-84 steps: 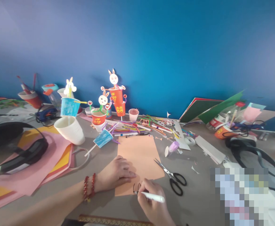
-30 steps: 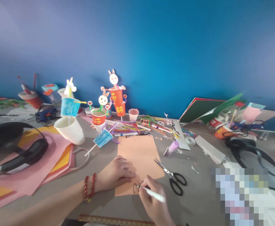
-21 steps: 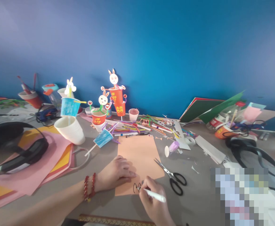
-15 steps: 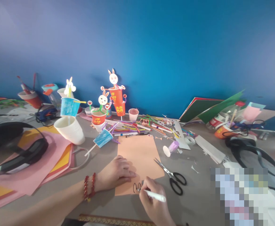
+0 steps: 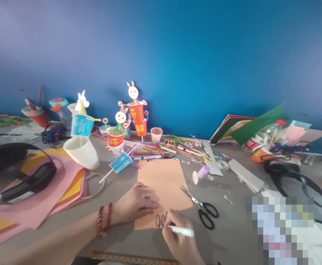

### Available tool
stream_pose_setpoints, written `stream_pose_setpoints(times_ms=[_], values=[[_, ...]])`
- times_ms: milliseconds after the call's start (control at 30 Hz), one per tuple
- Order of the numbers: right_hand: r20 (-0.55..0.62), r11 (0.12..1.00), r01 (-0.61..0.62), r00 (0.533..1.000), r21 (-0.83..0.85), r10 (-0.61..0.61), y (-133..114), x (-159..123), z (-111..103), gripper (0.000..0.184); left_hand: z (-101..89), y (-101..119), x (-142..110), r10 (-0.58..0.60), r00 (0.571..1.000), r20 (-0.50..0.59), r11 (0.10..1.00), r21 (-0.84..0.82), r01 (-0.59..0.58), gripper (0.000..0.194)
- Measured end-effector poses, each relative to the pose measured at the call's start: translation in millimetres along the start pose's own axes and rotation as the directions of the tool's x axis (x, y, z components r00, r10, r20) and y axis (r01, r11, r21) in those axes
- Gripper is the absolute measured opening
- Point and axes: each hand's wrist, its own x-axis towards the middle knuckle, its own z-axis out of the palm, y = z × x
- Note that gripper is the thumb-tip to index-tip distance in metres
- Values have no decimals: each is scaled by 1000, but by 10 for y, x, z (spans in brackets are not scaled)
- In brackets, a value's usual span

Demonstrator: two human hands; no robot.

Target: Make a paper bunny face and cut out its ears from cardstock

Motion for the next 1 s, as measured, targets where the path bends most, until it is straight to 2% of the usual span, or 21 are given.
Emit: stream_pose_setpoints(times_ms=[200,300,400,767,1000], values=[[18,999,-14,1000,49,13,5,-5,-8,20,15,-11,-8,0,1000,-1,1000,-2,0,25],[-45,994,-55,997,93,59,28,-21,3,23,19,-16,-10,2,1000,-9,1000,2,-2,25],[-85,996,-65,994,68,71,44,-25,23,25,14,-15,-8,6,1000,-8,1000,6,-6,24],[-72,998,-8,997,-62,3,-28,25,8,23,4,-7,1,-1,1000,-1,1000,-8,1,27],[-20,999,-30,999,-17,30,-16,9,9,23,0,-5,4,2,1000,-3,1000,7,-2,29]])
